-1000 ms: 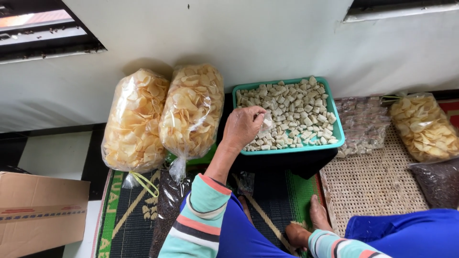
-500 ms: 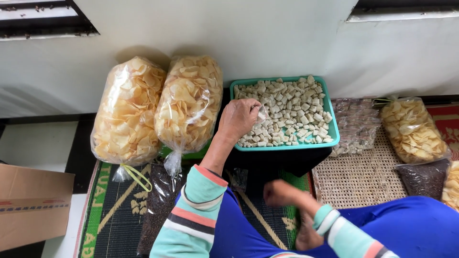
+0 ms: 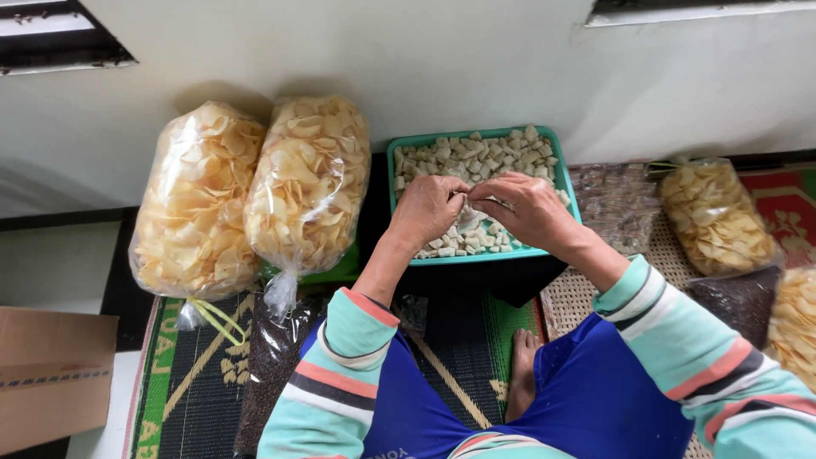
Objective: The person sits on a mat and packs small white food pieces from a green tray into small clear plastic bags. They open each bag, fill it with the food pieces, and place the filled bags on the floor to the right.
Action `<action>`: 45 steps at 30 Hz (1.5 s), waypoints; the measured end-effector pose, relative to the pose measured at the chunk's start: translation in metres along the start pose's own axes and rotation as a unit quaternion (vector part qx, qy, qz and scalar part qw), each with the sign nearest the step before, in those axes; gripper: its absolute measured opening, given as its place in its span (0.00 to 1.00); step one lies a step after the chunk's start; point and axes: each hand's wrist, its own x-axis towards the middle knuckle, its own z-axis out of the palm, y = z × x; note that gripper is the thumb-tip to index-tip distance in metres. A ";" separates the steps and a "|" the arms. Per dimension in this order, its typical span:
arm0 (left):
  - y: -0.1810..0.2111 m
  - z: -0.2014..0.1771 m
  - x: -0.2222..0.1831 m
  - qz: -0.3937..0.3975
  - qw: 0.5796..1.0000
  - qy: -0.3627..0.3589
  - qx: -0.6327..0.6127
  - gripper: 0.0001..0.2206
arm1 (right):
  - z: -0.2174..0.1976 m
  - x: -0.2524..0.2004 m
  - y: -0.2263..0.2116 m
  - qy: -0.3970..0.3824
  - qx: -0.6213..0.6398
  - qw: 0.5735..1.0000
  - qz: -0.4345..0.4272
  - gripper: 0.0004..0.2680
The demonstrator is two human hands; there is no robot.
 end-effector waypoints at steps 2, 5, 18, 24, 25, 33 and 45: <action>-0.005 -0.004 -0.002 -0.005 1.000 0.004 0.001 0.10 | 0.005 0.005 0.004 -0.019 0.048 0.999 0.008 0.03; -0.003 -0.015 -0.005 -0.027 0.999 -0.006 -0.015 0.11 | -0.002 0.017 0.002 -0.053 0.020 0.998 -0.015 0.07; 0.011 -0.019 0.017 -0.105 0.981 -0.002 -0.163 0.17 | 0.010 0.009 0.065 -0.045 0.075 0.993 0.076 0.04; -0.005 0.000 0.021 -0.114 0.953 -0.046 -0.278 0.16 | 0.000 0.009 0.060 -0.037 0.198 0.968 0.152 0.06; -0.006 0.002 0.022 -0.121 0.938 -0.053 -0.322 0.15 | -0.001 0.009 0.058 -0.045 0.213 0.963 0.160 0.06; -0.031 0.015 0.024 -0.110 0.941 -0.042 -0.317 0.07 | -0.011 0.017 0.035 -0.058 0.169 0.974 0.143 0.04; -0.011 -0.002 0.008 -0.115 0.947 -0.056 -0.294 0.17 | -0.005 0.007 0.038 0.008 0.198 0.964 0.174 0.05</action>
